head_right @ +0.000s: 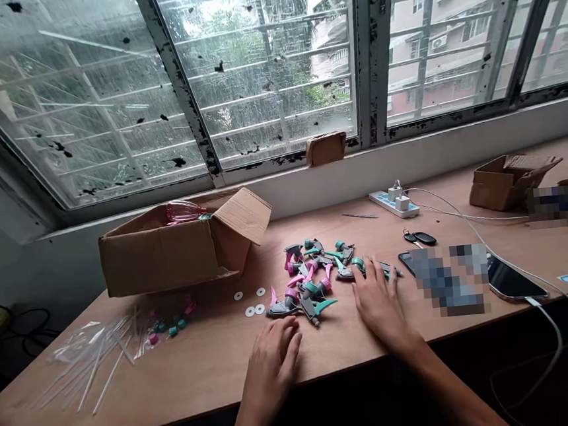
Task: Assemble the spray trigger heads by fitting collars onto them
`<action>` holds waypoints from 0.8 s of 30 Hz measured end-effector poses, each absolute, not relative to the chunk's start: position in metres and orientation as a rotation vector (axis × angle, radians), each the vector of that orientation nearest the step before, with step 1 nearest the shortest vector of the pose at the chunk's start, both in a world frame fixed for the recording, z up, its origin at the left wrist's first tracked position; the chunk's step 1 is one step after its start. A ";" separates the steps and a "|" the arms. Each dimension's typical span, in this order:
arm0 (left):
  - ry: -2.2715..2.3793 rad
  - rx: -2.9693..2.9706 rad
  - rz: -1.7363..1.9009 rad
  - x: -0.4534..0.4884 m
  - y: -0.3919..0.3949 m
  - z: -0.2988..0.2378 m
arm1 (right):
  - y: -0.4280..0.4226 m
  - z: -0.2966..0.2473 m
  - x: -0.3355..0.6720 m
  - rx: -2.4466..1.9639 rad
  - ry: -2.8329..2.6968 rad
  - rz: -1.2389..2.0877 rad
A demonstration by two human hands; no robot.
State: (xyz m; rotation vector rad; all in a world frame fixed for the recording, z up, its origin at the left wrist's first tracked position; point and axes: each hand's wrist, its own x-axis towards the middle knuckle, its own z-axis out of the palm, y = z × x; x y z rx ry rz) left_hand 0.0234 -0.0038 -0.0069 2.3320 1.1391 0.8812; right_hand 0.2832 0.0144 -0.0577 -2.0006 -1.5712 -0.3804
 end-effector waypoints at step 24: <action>1.679 2.515 0.769 0.036 0.004 -0.019 | 0.005 -0.052 0.290 -1.993 -1.729 -0.564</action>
